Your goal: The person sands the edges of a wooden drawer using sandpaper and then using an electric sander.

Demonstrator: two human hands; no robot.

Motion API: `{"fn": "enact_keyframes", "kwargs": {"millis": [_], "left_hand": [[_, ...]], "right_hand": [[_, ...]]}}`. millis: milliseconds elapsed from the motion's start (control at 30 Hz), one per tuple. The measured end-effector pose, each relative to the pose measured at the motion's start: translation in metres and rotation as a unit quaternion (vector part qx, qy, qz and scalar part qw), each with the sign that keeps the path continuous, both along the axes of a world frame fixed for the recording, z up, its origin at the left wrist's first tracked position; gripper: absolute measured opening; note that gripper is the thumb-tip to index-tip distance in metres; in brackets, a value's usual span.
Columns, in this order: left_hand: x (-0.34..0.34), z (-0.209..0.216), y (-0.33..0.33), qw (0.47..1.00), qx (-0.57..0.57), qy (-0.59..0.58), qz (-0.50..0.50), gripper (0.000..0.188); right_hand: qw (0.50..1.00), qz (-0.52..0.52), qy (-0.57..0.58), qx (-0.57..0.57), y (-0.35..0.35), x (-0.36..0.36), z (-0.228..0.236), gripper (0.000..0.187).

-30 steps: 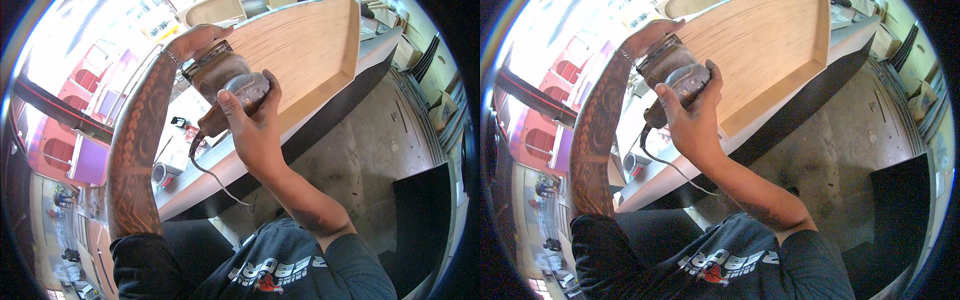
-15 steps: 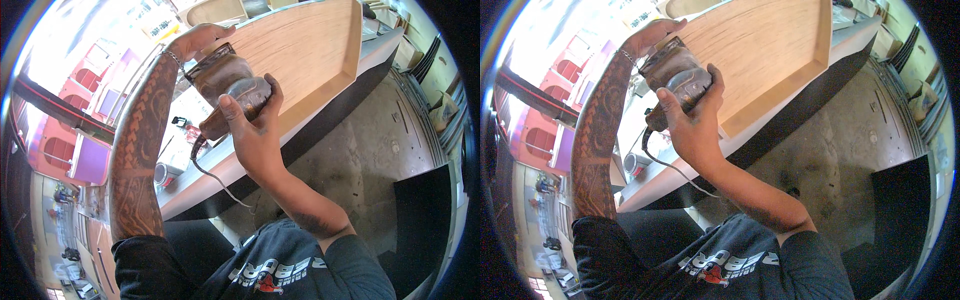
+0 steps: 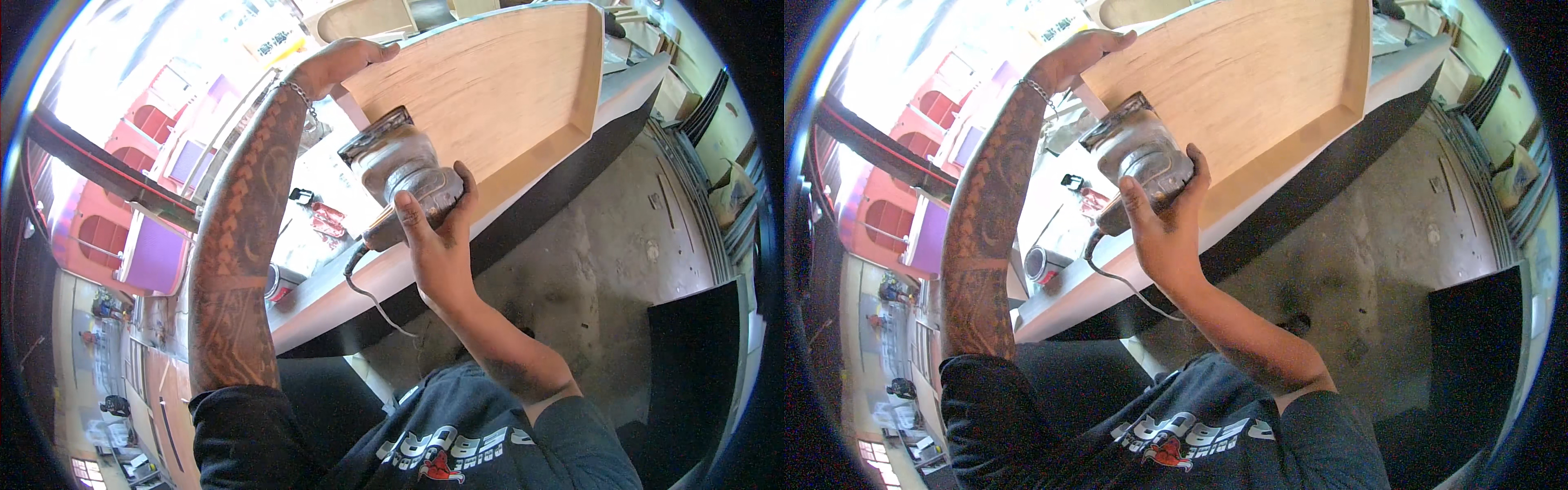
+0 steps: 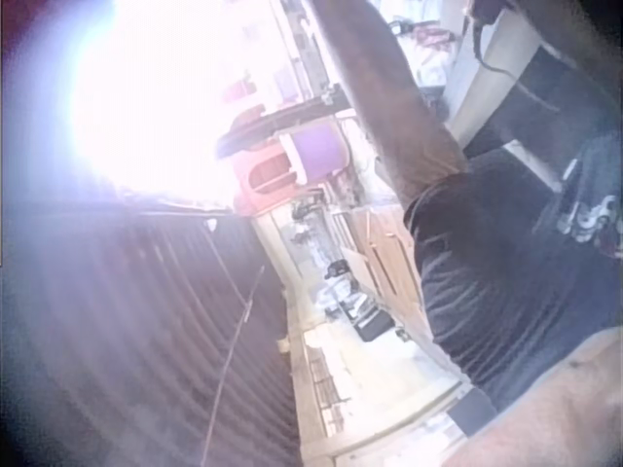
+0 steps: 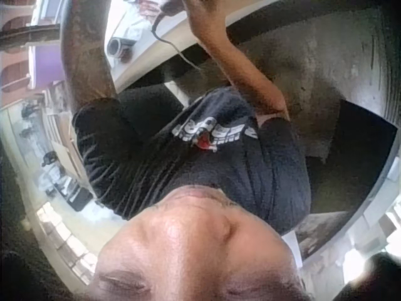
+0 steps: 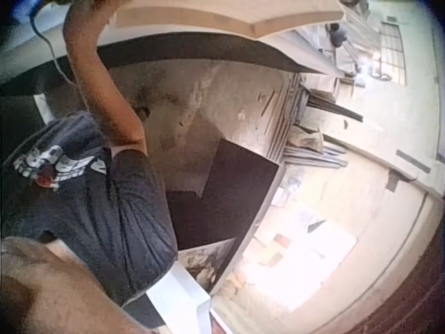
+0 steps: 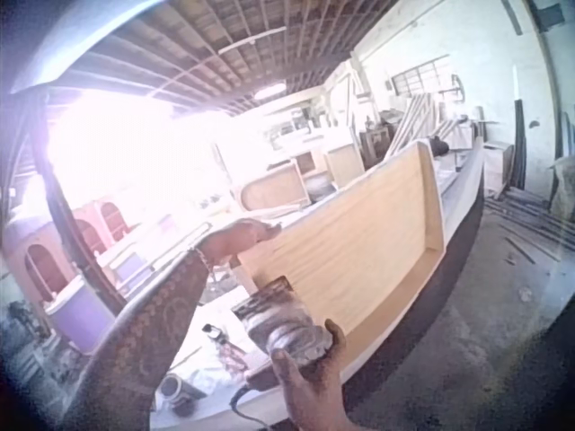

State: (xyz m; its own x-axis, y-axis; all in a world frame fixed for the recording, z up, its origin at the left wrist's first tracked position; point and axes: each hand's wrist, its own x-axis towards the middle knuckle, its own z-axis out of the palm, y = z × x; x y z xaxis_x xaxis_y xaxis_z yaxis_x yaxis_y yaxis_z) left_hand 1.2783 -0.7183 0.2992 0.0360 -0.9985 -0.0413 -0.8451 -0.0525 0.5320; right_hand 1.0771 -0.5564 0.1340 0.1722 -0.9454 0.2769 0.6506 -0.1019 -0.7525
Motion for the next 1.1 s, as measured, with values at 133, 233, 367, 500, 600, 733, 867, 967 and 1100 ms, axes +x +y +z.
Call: {"fn": "enact_keyframes", "kwargs": {"millis": [133,233,367,500,600,733,867,967,1100], "left_hand": [[-0.020,-0.014,-0.018,1.000,0.003,0.008,-0.023,0.070],[-0.016,-0.006,-0.010,0.999,-0.002,-0.037,-0.007,0.068],[-0.010,-0.008,-0.013,1.000,-0.022,-0.016,-0.003,0.068],[-0.016,-0.010,-0.012,0.999,-0.021,0.024,0.002,0.068],[-0.023,-0.009,-0.012,1.000,-0.022,0.018,-0.007,0.066],[-0.002,0.000,-0.022,1.000,-0.012,-0.011,0.002,0.070],[-0.012,-0.017,-0.023,1.000,0.001,0.005,0.001,0.072],[-0.009,-0.014,-0.021,1.000,-0.011,-0.022,0.002,0.074],[-0.014,-0.013,-0.017,0.999,-0.002,0.052,0.010,0.074]], "right_hand": [[0.998,-0.010,-0.026,0.053,-0.011,-0.002,-0.033,0.081],[0.995,0.014,-0.031,0.089,-0.005,0.000,-0.041,0.079],[0.993,0.006,-0.025,0.115,-0.004,0.005,-0.072,0.078],[0.989,0.015,-0.034,0.142,-0.008,0.005,-0.111,0.076],[0.990,0.006,-0.029,0.136,-0.010,0.005,-0.134,0.073],[0.987,0.025,-0.052,0.152,-0.011,0.011,-0.130,0.073],[0.993,-0.008,-0.004,0.114,-0.009,-0.002,-0.125,0.074],[0.996,-0.003,0.008,0.091,-0.005,-0.006,-0.089,0.076],[0.998,-0.005,-0.016,0.068,-0.008,0.000,-0.059,0.079]]}}
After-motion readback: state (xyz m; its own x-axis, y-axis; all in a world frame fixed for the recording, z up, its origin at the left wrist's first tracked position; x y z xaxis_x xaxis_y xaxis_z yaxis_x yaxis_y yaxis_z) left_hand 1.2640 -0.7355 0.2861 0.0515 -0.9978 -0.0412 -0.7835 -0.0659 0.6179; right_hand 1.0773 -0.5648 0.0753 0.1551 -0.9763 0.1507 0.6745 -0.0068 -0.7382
